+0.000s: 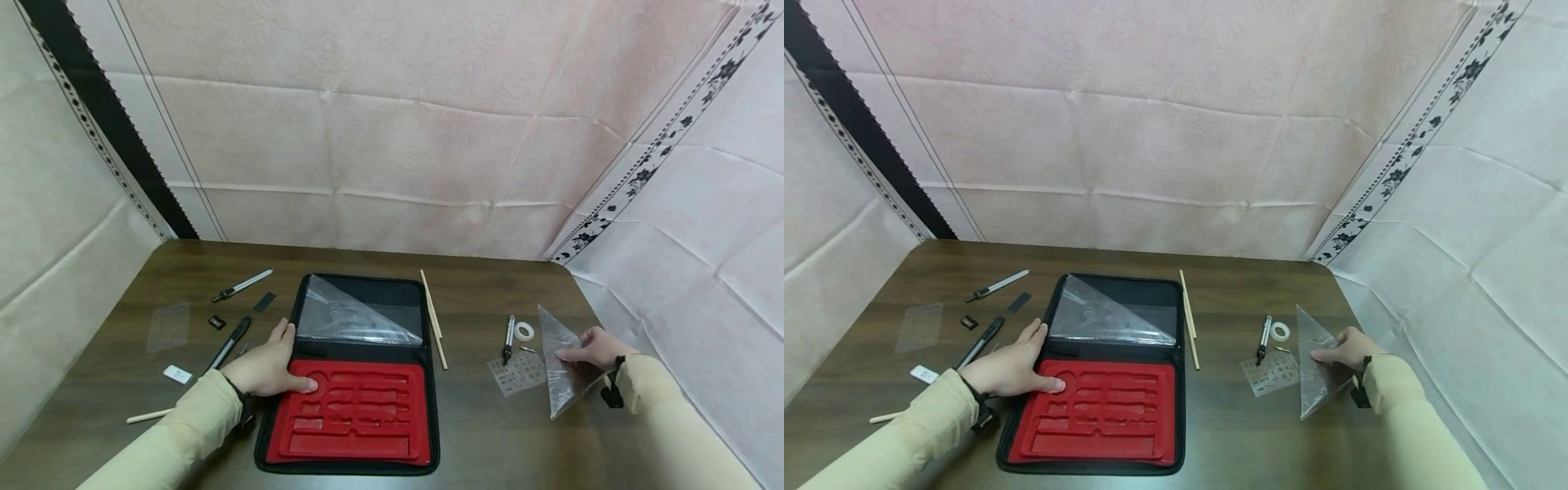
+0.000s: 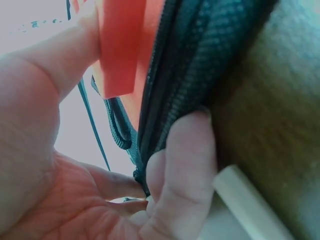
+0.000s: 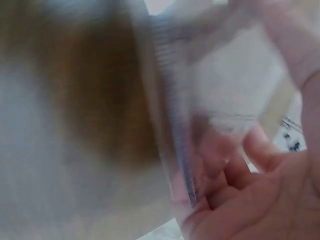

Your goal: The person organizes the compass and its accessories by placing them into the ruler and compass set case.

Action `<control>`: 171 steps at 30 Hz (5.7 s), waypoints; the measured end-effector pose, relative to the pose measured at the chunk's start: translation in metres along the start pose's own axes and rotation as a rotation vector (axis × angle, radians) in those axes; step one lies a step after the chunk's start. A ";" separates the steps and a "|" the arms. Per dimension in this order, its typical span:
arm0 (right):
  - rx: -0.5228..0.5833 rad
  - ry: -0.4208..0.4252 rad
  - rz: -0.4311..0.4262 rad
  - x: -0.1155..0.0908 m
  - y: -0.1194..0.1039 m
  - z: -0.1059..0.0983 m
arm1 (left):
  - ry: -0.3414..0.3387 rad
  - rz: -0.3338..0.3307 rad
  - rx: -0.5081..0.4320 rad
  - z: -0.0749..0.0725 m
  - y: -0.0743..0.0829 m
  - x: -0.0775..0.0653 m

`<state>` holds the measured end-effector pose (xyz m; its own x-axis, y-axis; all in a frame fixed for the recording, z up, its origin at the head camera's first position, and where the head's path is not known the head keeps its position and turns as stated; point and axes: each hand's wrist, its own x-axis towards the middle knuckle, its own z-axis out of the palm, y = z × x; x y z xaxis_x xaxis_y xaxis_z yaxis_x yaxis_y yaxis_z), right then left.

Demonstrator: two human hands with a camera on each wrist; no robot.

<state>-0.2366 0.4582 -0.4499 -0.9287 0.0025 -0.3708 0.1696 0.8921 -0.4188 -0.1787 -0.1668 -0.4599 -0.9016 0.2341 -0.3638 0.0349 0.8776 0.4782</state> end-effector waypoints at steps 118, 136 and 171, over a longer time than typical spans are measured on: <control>0.136 -0.086 -0.465 0.129 -0.341 0.099 | -0.046 -0.049 0.010 -0.013 -0.004 -0.004; 0.021 -0.129 -0.487 0.130 -0.342 0.101 | -0.052 -0.038 -0.008 -0.014 -0.004 -0.005; 0.035 -0.023 -0.433 0.119 -0.348 0.120 | -0.075 -0.053 -0.006 -0.015 0.000 -0.001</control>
<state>-0.3669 0.0939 -0.4480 -0.9091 -0.3789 -0.1733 -0.2222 0.7926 -0.5678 -0.1839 -0.1733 -0.4480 -0.8673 0.2181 -0.4474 -0.0147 0.8873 0.4610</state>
